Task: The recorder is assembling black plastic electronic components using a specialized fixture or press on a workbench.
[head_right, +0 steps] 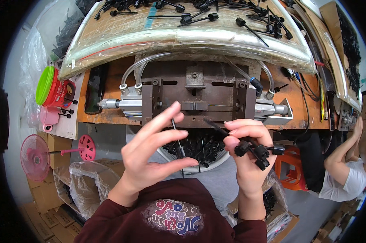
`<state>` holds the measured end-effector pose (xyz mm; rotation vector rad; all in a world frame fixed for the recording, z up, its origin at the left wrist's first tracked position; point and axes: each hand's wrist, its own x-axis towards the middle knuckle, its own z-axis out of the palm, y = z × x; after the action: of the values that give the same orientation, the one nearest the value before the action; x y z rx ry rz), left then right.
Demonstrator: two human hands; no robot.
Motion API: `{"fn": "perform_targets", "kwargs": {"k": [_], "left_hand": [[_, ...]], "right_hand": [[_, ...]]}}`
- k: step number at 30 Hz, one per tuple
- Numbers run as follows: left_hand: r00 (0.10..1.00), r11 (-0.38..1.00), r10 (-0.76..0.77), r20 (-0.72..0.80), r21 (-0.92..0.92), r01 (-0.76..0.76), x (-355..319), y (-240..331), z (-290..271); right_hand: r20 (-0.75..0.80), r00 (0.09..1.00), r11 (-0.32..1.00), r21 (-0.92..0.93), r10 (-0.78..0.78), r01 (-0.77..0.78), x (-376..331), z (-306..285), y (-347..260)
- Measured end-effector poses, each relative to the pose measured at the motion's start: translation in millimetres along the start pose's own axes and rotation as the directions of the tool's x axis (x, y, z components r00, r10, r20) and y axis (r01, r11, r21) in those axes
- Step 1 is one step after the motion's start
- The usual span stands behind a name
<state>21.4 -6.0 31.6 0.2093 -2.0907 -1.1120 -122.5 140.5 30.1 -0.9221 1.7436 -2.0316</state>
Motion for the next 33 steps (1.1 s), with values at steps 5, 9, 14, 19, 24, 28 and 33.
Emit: {"fn": "perform_targets", "kwargs": {"k": [5, 9, 14, 19, 24, 28, 33], "left_hand": [[0.996, 0.977, 0.024, 0.080, 0.210, -0.040, -14, -16, 19], [0.991, 0.919, 0.052, 0.125, 0.381, -0.096, -19, -26, 31], [0.986, 0.844, 0.135, 0.093, 0.511, -0.164, -20, -32, 44], [0.988, 0.809, 0.137, 0.075, 0.567, -0.155, -15, -29, 45], [0.991, 0.801, 0.109, 0.078, 0.584, -0.134, -16, -28, 47], [0.983, 0.748, 0.152, 0.100, 0.639, -0.181, -13, -28, 48], [0.986, 0.750, 0.142, 0.092, 0.640, -0.168, -11, -28, 47]], "right_hand": [[-0.075, 0.997, 0.999, -0.038, 0.013, -0.016, -5, 1, 3], [-0.086, 0.996, 1.000, -0.006, 0.018, -0.019, -10, -3, 8], [-0.150, 0.989, 1.000, 0.002, -0.016, 0.017, -13, 4, 4], [-0.163, 0.986, 0.998, -0.047, -0.042, 0.035, -13, 5, 3], [-0.173, 0.983, 0.996, -0.074, -0.055, 0.042, -15, 5, 4], [-0.171, 0.982, 0.992, -0.109, -0.083, 0.065, -16, 4, 7], [-0.160, 0.982, 0.987, -0.145, -0.097, 0.074, -17, 3, 7]]}}
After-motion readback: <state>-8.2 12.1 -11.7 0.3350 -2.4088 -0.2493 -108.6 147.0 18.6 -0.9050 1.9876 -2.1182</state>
